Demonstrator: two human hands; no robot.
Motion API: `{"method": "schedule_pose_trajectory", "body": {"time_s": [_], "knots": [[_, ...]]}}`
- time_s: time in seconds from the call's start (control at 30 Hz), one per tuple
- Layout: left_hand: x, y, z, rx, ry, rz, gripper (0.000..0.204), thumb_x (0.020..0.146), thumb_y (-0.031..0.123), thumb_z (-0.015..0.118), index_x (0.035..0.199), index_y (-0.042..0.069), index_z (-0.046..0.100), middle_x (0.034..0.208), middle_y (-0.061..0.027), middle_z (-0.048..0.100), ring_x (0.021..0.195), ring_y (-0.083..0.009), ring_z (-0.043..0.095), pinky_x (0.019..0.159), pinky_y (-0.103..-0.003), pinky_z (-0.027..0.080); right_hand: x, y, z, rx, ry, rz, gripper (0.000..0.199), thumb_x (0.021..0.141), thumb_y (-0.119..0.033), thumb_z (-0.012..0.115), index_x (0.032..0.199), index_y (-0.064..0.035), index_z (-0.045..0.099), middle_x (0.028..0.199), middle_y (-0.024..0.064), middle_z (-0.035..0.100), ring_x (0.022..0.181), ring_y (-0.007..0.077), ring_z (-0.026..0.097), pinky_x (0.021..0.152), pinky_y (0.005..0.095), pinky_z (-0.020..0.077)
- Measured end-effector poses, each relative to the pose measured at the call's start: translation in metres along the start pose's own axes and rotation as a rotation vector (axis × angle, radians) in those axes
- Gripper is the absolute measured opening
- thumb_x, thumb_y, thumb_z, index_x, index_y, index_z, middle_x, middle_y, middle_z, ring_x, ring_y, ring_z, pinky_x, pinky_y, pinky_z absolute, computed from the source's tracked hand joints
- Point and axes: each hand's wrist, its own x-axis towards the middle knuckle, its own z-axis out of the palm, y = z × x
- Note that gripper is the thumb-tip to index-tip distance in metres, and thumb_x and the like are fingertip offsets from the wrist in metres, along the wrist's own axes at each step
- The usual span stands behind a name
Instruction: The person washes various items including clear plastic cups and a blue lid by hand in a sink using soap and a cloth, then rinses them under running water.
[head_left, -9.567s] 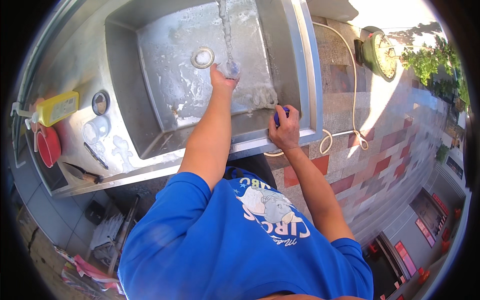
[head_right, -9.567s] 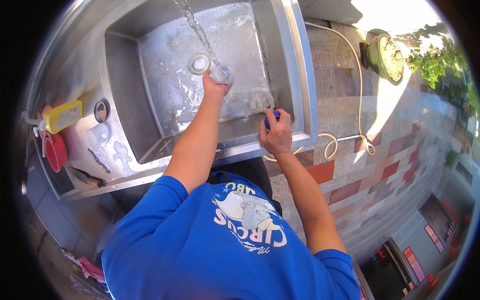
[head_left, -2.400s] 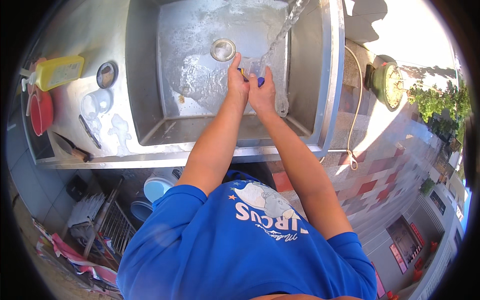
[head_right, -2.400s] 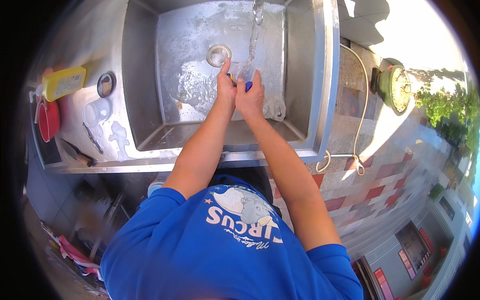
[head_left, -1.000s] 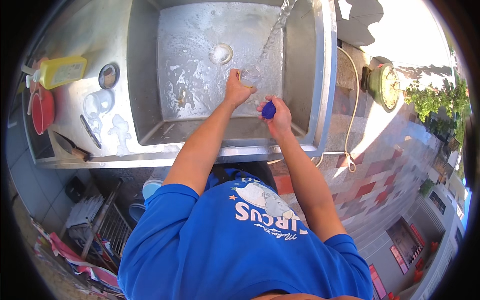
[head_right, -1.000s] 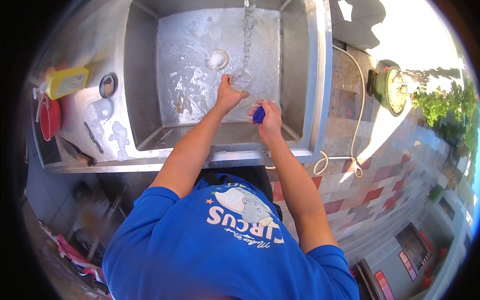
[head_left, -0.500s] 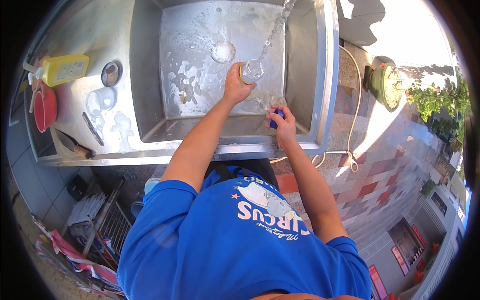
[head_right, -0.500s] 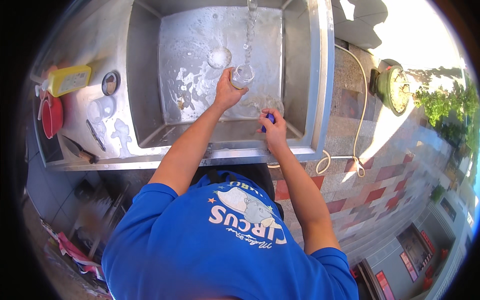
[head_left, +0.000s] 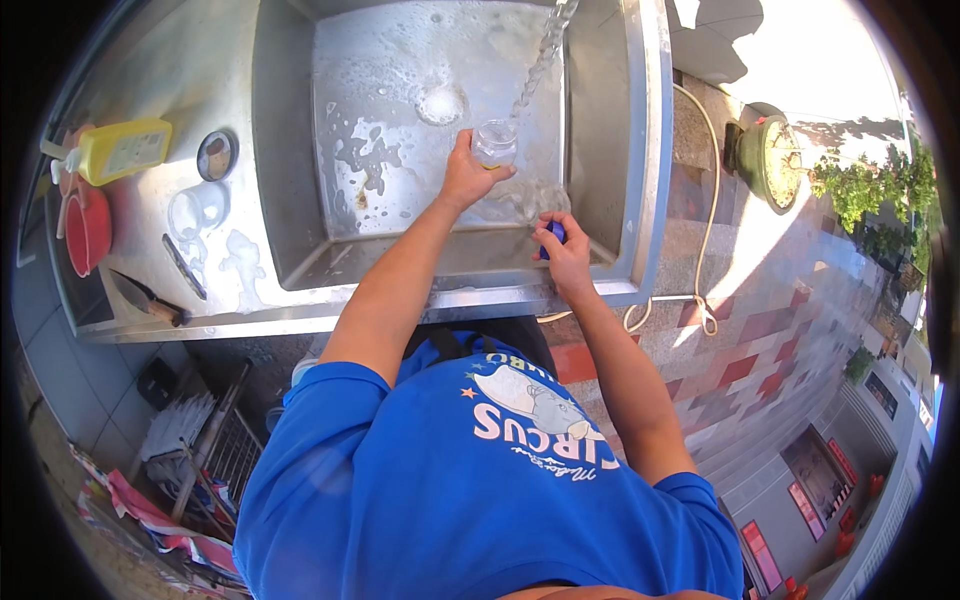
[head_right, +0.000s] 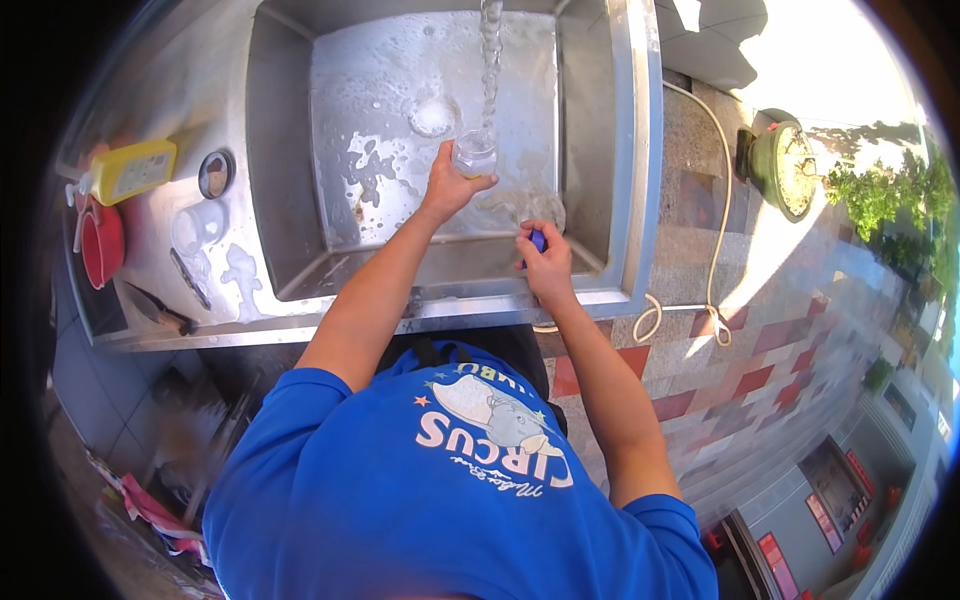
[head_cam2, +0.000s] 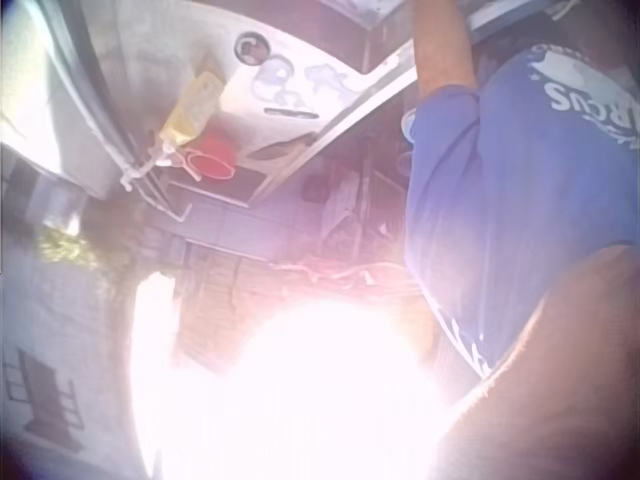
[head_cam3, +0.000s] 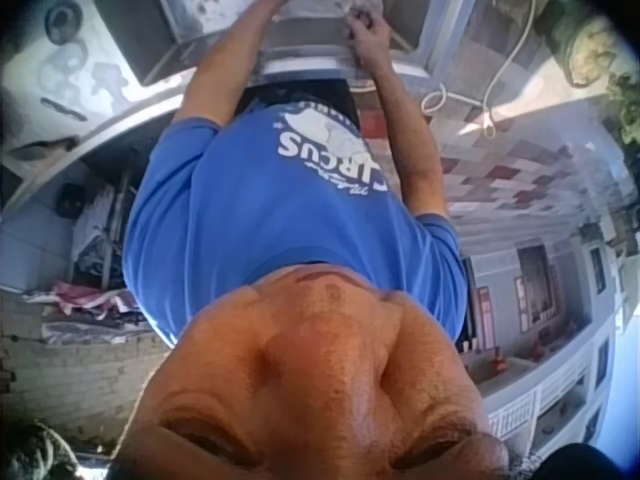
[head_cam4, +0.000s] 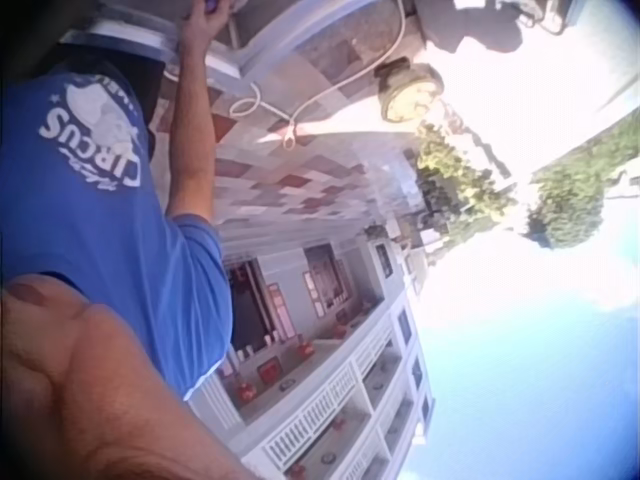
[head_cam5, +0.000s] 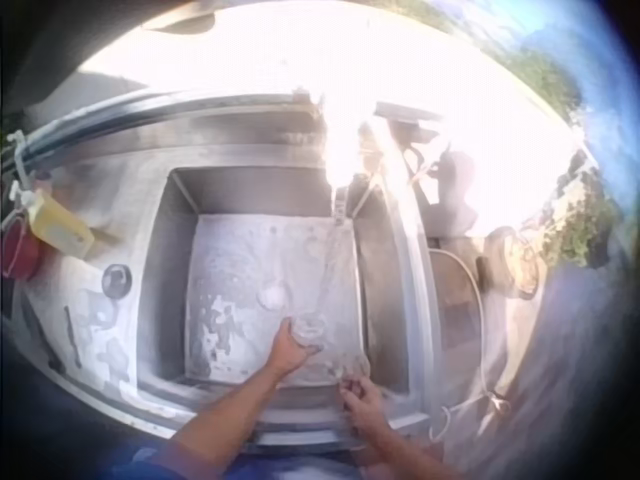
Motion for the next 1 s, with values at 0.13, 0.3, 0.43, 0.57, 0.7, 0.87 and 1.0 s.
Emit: {"method": "schedule_pose_trajectory", "body": {"time_s": [0.13, 0.3, 0.43, 0.57, 0.7, 0.87, 1.0], "knots": [[0.004, -0.01, 0.0, -0.061, -0.016, -0.002, 0.075, 0.068, 0.018, 0.094, 0.125, 0.0, 0.05, 0.119, -0.0143, 0.066, 0.111, -0.0223, 0.064, 0.097, -0.036, 0.051, 0.0, 0.001, 0.001, -0.031, -0.001, -0.003, 0.022, 0.092, -0.007, 0.066, 0.114, -0.0046, 0.063, 0.093, -0.0004, 0.059, 0.078, 0.0079, 0.058, 0.06, 0.0273, 0.0563], [0.001, -0.005, 0.006, -0.137, -0.014, 0.09, 0.077, 0.07, 0.019, 0.093, 0.129, -0.001, 0.048, 0.119, -0.013, 0.065, 0.111, -0.0214, 0.063, 0.097, -0.036, 0.051, 0.0, 0.003, -0.003, -0.085, -0.007, -0.004, 0.022, 0.093, -0.009, 0.066, 0.115, -0.0034, 0.063, 0.1, 0.0034, 0.062, 0.089, 0.0118, 0.064, 0.063, 0.0285, 0.0573], [0.013, -0.03, 0.004, -0.152, 0.041, -0.172, 0.09, 0.066, 0.024, 0.095, 0.135, -0.003, 0.044, 0.123, -0.0173, 0.064, 0.115, -0.0266, 0.062, 0.098, -0.038, 0.05, 0.0, 0.001, -0.001, -0.121, -0.025, -0.03, 0.022, 0.093, -0.01, 0.067, 0.114, -0.0032, 0.063, 0.099, 0.0034, 0.063, 0.087, 0.0115, 0.064, 0.062, 0.0287, 0.0573], [0.015, -0.041, 0.001, -0.526, 0.045, -0.426, 0.065, 0.081, 0.024, 0.083, 0.133, 0.002, 0.05, 0.121, -0.0146, 0.064, 0.11, -0.0244, 0.063, 0.097, -0.042, 0.052, 0.003, 0.005, 0.0, -0.109, -0.017, -0.016, 0.022, 0.094, -0.011, 0.066, 0.114, -0.0036, 0.063, 0.099, 0.0048, 0.064, 0.086, 0.0131, 0.065, 0.061, 0.0294, 0.0569], [0.008, -0.012, -0.01, -1.048, -0.078, -0.558, 0.06, 0.092, 0.043, 0.068, 0.135, 0.004, 0.051, 0.126, -0.016, 0.062, 0.116, -0.0335, 0.06, 0.099, -0.055, 0.048, 0.021, 0.002, 0.006, 0.084, 0.049, 0.063, 0.026, 0.095, -0.016, 0.066, 0.118, -0.0038, 0.063, 0.094, 0.0039, 0.061, 0.078, 0.0132, 0.063, 0.058, 0.0297, 0.0563], [0.003, 0.017, -0.047, -1.351, 0.071, -0.728, 0.049, 0.098, 0.045, 0.055, 0.129, 0.007, 0.056, 0.127, -0.0148, 0.059, 0.117, -0.0336, 0.057, 0.099, -0.055, 0.049, 0.069, -0.037, 0.038, 0.289, 0.038, 0.17, 0.029, 0.101, -0.03, 0.057, 0.116, -0.0052, 0.059, 0.096, 0.0098, 0.063, 0.078, 0.0204, 0.066, 0.058, 0.0347, 0.0525], [-0.004, 0.035, -0.072, -1.372, 0.194, -0.673, 0.044, 0.099, 0.041, 0.051, 0.125, 0.007, 0.058, 0.122, -0.016, 0.061, 0.113, -0.034, 0.058, 0.101, -0.052, 0.05, 0.12, -0.052, 0.071, 0.409, -0.048, 0.271, 0.033, 0.106, -0.035, 0.045, 0.116, -0.0065, 0.058, 0.098, 0.0152, 0.064, 0.083, 0.0289, 0.066, 0.068, 0.0418, 0.0517]]}}
